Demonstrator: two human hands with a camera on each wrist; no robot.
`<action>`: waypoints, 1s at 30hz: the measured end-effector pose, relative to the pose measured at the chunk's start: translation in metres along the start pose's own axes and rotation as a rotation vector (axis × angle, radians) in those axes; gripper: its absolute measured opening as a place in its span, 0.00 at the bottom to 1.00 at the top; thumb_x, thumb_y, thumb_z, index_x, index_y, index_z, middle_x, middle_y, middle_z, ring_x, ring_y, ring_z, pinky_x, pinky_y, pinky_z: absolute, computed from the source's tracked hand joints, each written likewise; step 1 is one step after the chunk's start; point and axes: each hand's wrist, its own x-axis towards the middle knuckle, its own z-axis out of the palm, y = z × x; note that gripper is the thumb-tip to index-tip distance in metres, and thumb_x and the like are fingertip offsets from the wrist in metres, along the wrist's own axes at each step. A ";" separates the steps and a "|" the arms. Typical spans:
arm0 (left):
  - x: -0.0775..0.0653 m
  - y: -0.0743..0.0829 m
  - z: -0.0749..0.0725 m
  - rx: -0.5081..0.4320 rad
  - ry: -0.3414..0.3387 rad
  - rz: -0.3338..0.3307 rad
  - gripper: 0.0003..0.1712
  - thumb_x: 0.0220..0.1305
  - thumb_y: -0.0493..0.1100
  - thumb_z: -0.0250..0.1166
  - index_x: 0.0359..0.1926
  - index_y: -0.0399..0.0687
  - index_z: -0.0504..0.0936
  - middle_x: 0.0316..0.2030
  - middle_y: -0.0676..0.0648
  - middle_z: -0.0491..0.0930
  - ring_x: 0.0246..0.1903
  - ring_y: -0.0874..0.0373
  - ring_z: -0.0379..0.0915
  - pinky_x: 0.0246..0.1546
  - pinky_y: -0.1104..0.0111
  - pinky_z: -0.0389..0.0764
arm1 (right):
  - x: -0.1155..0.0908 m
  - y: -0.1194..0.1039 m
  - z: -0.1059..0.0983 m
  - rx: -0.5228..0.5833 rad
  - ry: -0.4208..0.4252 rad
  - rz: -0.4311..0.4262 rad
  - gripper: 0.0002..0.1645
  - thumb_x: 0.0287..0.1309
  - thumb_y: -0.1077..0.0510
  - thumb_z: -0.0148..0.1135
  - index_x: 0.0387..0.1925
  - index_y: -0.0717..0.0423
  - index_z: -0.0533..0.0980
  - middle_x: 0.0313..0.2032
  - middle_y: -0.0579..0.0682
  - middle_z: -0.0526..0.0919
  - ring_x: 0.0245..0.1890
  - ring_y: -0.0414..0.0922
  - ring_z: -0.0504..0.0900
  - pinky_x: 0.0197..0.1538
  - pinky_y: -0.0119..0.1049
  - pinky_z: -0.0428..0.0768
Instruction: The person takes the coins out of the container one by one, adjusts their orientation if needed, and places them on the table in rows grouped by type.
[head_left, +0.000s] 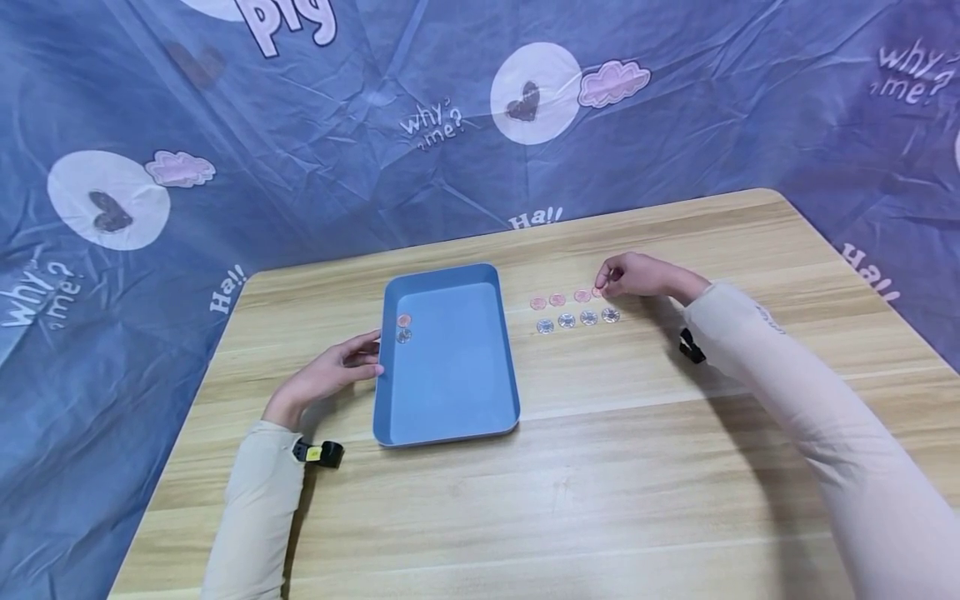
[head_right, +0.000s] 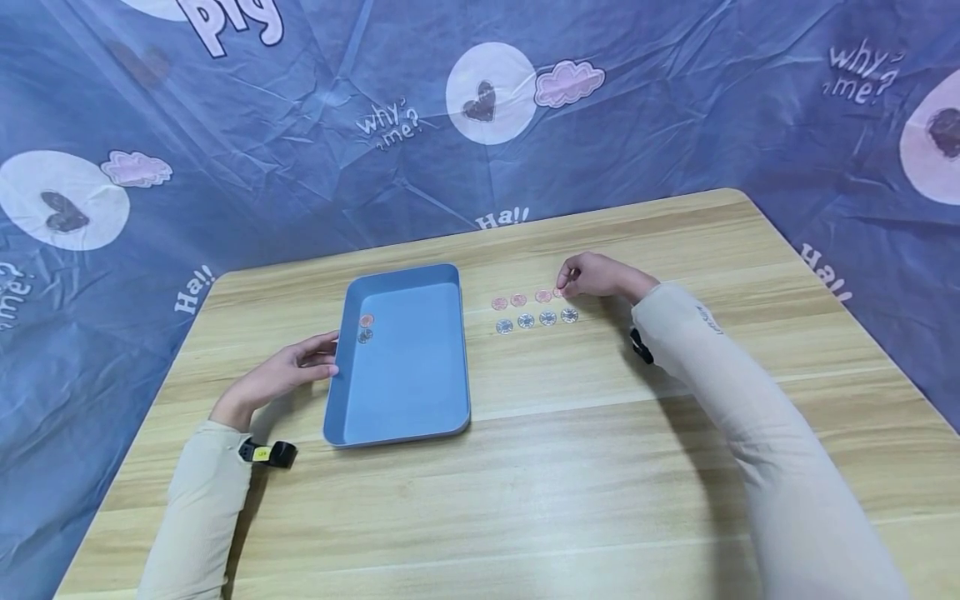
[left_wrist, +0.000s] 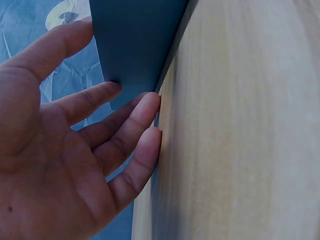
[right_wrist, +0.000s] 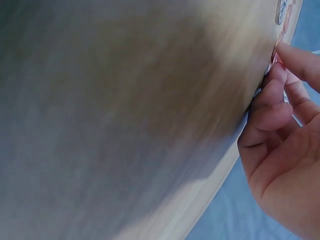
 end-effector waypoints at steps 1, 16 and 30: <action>0.000 0.000 0.000 -0.001 0.001 0.000 0.42 0.68 0.49 0.61 0.75 0.42 0.51 0.67 0.32 0.63 0.65 0.38 0.63 0.67 0.48 0.66 | 0.000 0.000 0.000 0.006 -0.001 0.000 0.09 0.57 0.64 0.62 0.40 0.64 0.77 0.33 0.52 0.77 0.35 0.45 0.71 0.41 0.35 0.69; 0.000 0.001 -0.001 0.015 -0.003 -0.021 0.43 0.68 0.51 0.61 0.75 0.44 0.50 0.66 0.33 0.65 0.66 0.39 0.63 0.67 0.48 0.66 | -0.013 -0.027 -0.035 0.124 0.006 0.029 0.21 0.62 0.59 0.59 0.54 0.66 0.69 0.36 0.54 0.78 0.32 0.47 0.76 0.31 0.35 0.75; 0.001 0.000 0.000 0.024 0.004 -0.018 0.43 0.67 0.50 0.61 0.75 0.44 0.51 0.66 0.34 0.66 0.66 0.40 0.63 0.66 0.49 0.67 | -0.004 -0.092 -0.041 0.110 -0.006 -0.078 0.21 0.66 0.54 0.58 0.56 0.60 0.69 0.33 0.48 0.79 0.31 0.44 0.77 0.30 0.33 0.74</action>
